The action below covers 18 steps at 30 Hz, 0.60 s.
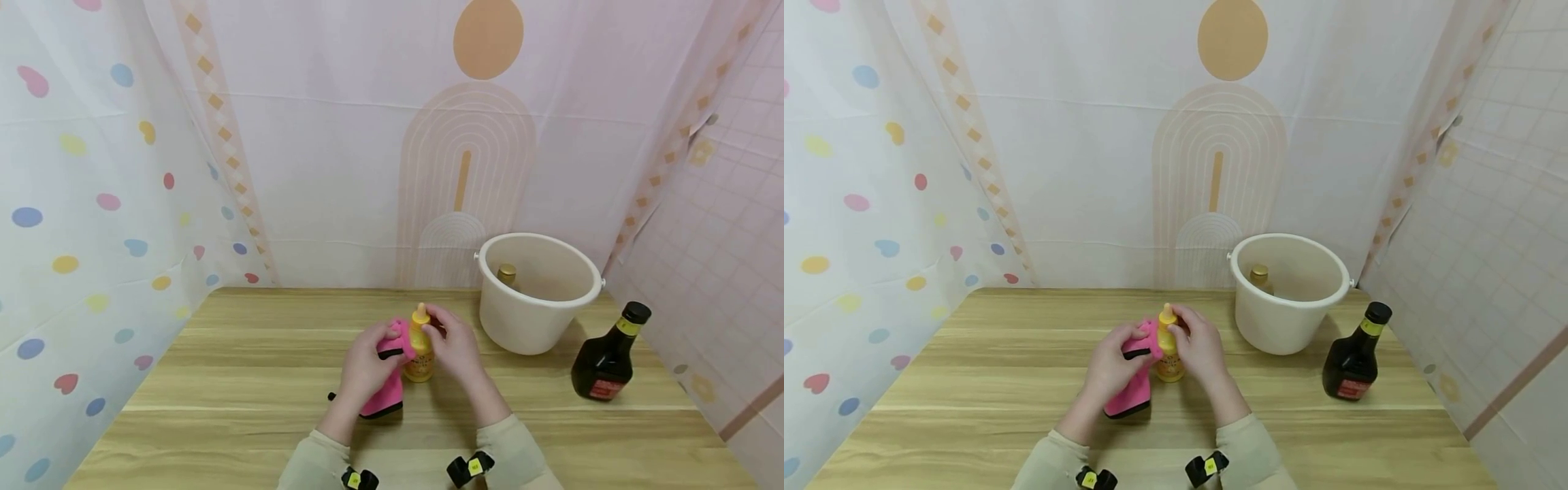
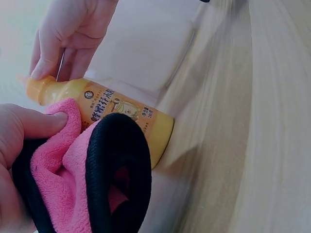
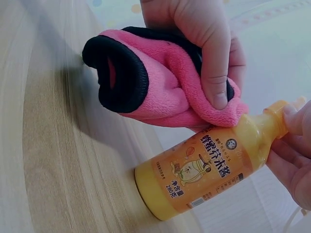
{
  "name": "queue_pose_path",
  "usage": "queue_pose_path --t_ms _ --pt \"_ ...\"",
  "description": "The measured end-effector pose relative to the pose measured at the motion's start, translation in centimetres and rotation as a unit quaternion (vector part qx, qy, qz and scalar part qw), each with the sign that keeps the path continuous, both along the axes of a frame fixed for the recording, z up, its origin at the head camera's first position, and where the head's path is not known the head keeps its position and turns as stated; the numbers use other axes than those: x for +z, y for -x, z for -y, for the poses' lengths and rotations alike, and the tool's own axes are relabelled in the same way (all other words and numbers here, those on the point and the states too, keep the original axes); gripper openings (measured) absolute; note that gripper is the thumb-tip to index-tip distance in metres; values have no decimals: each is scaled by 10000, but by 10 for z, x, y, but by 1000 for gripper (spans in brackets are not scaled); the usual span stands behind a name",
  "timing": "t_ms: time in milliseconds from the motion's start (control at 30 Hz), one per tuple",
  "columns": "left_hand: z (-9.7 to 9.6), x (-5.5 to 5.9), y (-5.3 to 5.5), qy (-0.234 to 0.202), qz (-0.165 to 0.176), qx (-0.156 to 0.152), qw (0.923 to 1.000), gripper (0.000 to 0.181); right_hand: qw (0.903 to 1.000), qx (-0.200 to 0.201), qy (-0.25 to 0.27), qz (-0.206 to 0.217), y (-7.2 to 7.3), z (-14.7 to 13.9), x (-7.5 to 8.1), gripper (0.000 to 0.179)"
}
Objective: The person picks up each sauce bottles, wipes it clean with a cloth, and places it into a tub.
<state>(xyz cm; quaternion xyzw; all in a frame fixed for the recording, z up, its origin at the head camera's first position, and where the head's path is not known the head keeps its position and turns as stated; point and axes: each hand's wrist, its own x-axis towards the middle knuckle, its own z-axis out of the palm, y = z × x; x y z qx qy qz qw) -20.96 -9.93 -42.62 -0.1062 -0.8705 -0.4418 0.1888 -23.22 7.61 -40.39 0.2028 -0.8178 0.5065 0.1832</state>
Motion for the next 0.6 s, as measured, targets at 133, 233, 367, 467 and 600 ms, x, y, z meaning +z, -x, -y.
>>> queue_pose_path --t_ms 133,233,367,467,600 --pt "1 -4 1 -45 246 14 9997 30 10000 7 10 30 0 0 0 33" --pt "2 -7 2 62 423 19 9991 29 10000 3 11 28 0 0 -1 33" --pt "2 -9 3 232 608 28 9979 29 10000 -12 21 75 0 0 -2 34" --pt "2 -9 3 328 741 24 9967 30 9999 -10 24 137 0 0 -1 34" --pt "1 -11 5 497 912 -6 9946 34 9998 20 46 167 0 0 -1 34"
